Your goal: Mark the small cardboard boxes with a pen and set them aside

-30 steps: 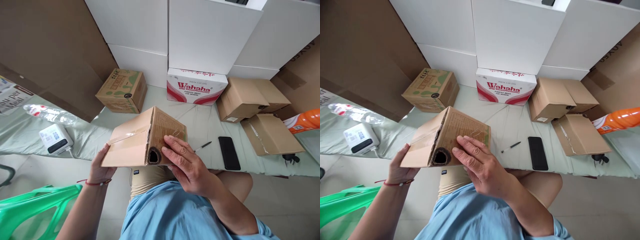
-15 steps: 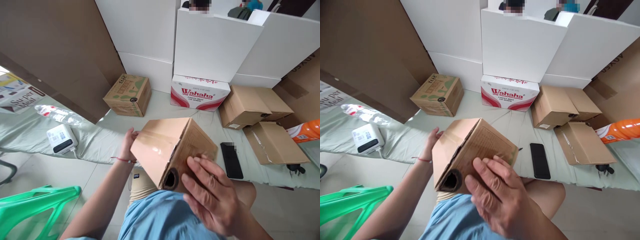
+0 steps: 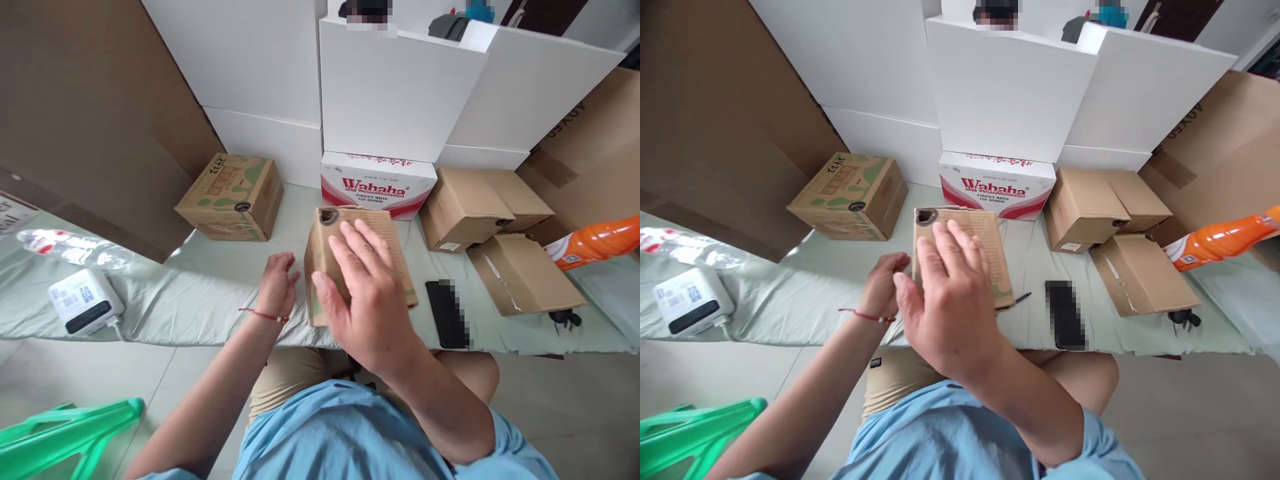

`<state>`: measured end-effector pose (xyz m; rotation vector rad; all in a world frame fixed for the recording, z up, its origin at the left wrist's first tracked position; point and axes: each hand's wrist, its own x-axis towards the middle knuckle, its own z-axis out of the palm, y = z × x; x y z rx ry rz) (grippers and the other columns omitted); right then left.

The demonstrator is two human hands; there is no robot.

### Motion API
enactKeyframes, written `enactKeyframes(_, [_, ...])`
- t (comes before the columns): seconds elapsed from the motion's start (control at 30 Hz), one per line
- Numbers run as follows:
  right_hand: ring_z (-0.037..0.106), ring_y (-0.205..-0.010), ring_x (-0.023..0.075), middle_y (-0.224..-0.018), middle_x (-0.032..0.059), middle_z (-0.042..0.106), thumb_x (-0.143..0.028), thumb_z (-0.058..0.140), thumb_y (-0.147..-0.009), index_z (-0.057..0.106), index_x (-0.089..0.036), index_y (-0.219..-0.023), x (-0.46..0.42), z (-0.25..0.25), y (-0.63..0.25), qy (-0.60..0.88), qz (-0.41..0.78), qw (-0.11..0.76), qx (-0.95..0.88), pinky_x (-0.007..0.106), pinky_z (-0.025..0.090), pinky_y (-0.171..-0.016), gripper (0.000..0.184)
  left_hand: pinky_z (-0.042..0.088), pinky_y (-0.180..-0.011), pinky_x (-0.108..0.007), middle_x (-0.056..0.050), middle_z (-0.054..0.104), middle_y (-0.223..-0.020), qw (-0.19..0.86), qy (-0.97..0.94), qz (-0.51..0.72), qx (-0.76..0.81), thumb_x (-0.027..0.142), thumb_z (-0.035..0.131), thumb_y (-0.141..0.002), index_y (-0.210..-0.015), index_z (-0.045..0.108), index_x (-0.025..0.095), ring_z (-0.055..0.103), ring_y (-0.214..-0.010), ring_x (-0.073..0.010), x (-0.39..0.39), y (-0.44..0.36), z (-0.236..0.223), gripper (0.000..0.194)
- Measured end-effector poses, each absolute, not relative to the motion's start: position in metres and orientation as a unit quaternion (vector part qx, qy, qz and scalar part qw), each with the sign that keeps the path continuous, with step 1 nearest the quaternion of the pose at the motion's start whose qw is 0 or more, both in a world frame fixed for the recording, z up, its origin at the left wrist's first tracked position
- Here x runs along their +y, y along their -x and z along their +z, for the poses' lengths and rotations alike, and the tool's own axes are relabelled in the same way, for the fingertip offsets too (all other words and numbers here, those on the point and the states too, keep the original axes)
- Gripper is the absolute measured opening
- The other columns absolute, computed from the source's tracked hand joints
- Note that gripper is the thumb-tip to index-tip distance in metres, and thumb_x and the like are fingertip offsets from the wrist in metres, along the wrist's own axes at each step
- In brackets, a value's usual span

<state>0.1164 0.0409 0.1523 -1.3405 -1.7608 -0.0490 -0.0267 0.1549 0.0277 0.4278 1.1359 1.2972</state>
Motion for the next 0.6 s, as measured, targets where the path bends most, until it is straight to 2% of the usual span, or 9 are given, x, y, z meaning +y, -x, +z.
enactKeyframes(0.07, [0.052, -0.154, 0.0349, -0.154, 0.0222, 0.064, -0.032, 0.056, -0.108, 0.065, -0.011, -0.142, 0.049, 0.158, -0.116, 0.5, 0.005, 0.487, -0.716, 0.059, 0.046, -0.126, 0.041, 0.05, -0.118, -0.039, -0.005, 0.067, -0.137, 0.575, -0.239, 0.599, 0.503, 0.027, 0.076, -0.098, -0.119, 0.069, 0.022, 0.059, -0.136, -0.0238, 0.14, 0.034, 0.046, 0.023])
enactKeyframes(0.13, [0.06, -0.146, 0.0307, -0.152, 0.0175, 0.066, -0.028, 0.056, -0.107, 0.065, -0.017, -0.141, 0.048, 0.158, -0.13, 0.475, 0.009, 0.532, -0.701, 0.052, 0.055, -0.118, 0.037, 0.043, -0.126, -0.044, -0.006, 0.066, -0.142, 0.5, -0.374, 0.641, 0.446, 0.039, 0.072, -0.099, -0.126, 0.07, 0.025, 0.053, -0.147, -0.029, 0.12, 0.043, 0.065, 0.03])
enactKeyframes(0.2, [0.071, -0.127, 0.0268, -0.143, 0.0126, 0.069, -0.025, 0.057, -0.105, 0.068, -0.024, -0.136, 0.041, 0.144, -0.16, 0.505, -0.03, 0.57, -0.647, 0.045, 0.064, -0.1, 0.033, 0.037, -0.132, -0.051, -0.007, 0.056, -0.16, 0.364, -0.55, 0.653, 0.371, 0.049, 0.068, -0.1, -0.135, 0.068, 0.029, 0.038, -0.161, -0.0342, 0.102, 0.052, 0.082, 0.04])
enactKeyframes(0.27, [0.075, -0.096, 0.0221, -0.117, 0.0095, 0.074, -0.024, 0.057, -0.104, 0.072, -0.024, -0.124, 0.033, 0.117, -0.198, 0.582, -0.09, 0.555, -0.587, 0.036, 0.063, -0.078, 0.025, 0.034, -0.133, -0.058, -0.009, 0.053, -0.164, 0.26, -0.684, 0.604, 0.316, 0.051, 0.067, -0.102, -0.14, 0.067, 0.029, 0.033, -0.165, -0.0378, 0.09, 0.059, 0.092, 0.044])
enactKeyframes(0.33, [0.07, -0.078, 0.0195, -0.099, 0.0064, 0.074, -0.024, 0.054, -0.103, 0.073, -0.021, -0.112, 0.027, 0.084, -0.234, 0.681, -0.06, 0.401, -0.61, 0.033, 0.058, -0.072, 0.021, 0.038, -0.131, -0.059, -0.012, 0.062, -0.155, 0.199, -0.77, 0.537, 0.283, 0.04, 0.069, -0.102, -0.141, 0.067, 0.026, 0.044, -0.159, -0.0372, 0.082, 0.061, 0.096, 0.042])
enactKeyframes(0.4, [0.071, -0.075, 0.0186, -0.11, 0.01, 0.075, -0.019, 0.054, -0.1, 0.074, -0.019, -0.119, 0.023, 0.053, -0.258, 0.745, 0.012, 0.153, -0.649, 0.03, 0.052, -0.065, 0.028, 0.045, -0.127, -0.054, -0.013, 0.071, -0.143, 0.148, -0.81, 0.5, 0.269, 0.025, 0.073, -0.099, -0.141, 0.065, 0.022, 0.056, -0.149, -0.0337, 0.078, 0.056, 0.094, 0.044])
enactKeyframes(0.47, [0.075, -0.082, 0.0211, -0.122, 0.0138, 0.074, -0.014, 0.05, -0.099, 0.072, -0.02, -0.131, 0.023, 0.032, -0.268, 0.746, 0.062, -0.055, -0.661, 0.028, 0.047, -0.06, 0.039, 0.047, -0.125, -0.05, -0.014, 0.073, -0.137, 0.107, -0.816, 0.497, 0.276, 0.02, 0.076, -0.096, -0.142, 0.064, 0.019, 0.061, -0.143, -0.0315, 0.073, 0.047, 0.088, 0.048])
enactKeyframes(0.53, [0.078, -0.089, 0.0235, -0.121, 0.0151, 0.075, -0.012, 0.044, -0.101, 0.071, -0.021, -0.134, 0.026, 0.021, -0.269, 0.715, 0.088, -0.168, -0.673, 0.027, 0.046, -0.061, 0.044, 0.046, -0.126, -0.052, -0.015, 0.074, -0.137, 0.082, -0.809, 0.506, 0.286, 0.022, 0.078, -0.096, -0.142, 0.063, 0.018, 0.062, -0.142, -0.0317, 0.07, 0.038, 0.081, 0.049])
enactKeyframes(0.6, [0.079, -0.091, 0.0248, -0.114, 0.0158, 0.079, -0.011, 0.041, -0.102, 0.073, -0.02, -0.128, 0.033, 0.019, -0.267, 0.684, 0.099, -0.201, -0.694, 0.028, 0.049, -0.067, 0.042, 0.048, -0.125, -0.052, -0.015, 0.075, -0.135, 0.067, -0.806, 0.515, 0.282, 0.024, 0.077, -0.097, -0.142, 0.063, 0.017, 0.062, -0.141, -0.0315, 0.068, 0.031, 0.074, 0.048])
